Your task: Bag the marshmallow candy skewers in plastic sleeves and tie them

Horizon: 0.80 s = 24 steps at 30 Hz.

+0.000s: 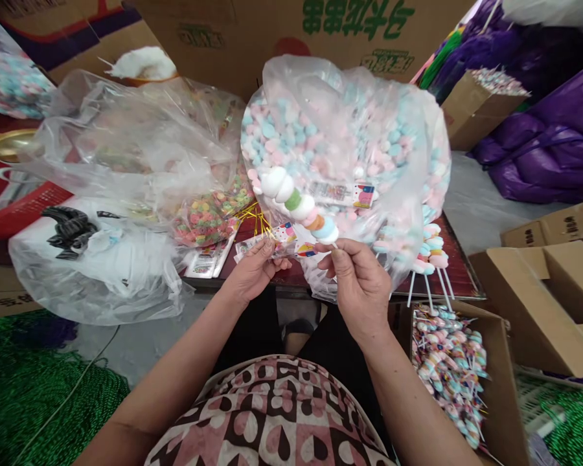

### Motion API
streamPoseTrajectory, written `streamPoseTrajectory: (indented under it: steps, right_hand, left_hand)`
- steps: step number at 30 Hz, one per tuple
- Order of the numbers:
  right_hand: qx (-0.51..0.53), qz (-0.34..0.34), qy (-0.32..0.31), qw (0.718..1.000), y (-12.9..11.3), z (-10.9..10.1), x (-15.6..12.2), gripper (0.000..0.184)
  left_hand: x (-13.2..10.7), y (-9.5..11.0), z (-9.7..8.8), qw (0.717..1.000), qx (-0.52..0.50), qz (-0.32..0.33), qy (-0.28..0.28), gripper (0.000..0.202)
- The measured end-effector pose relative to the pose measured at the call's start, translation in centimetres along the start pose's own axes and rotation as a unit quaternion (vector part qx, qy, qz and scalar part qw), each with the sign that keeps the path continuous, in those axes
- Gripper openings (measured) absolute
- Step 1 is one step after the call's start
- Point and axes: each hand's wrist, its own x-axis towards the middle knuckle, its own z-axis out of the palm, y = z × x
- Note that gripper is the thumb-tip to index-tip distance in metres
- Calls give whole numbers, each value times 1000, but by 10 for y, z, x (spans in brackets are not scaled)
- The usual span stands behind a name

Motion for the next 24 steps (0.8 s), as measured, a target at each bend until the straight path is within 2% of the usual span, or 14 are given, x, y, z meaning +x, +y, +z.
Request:
streamPoseTrajectory:
  steps: [4,11,14,21,22,24]
  right_hand:
    - [12,4,41,999,0,-1,2,14]
    - [20,23,-8,1000,2,1,0,14]
    - [-2,78,-56,995,4,0,1,20]
    - [-23,162,-244,956,5,-1,-5,29]
    - [-20,171,-249,953,5,-1,-7,30]
    - [-4,179,-215,960,5,-2,-8,30]
  left_hand:
    - [0,1,2,1000,9,0,-4,27]
    - [0,-1,2,1000,4,-1,10,28]
    - [0,-2,2,1000,9,-1,7,28]
    - [0,-3,3,1000,5,6,13,30]
    - [0,-3,4,1000,0,4,18,29]
    - [0,-1,5,999,-10,-1,32,26]
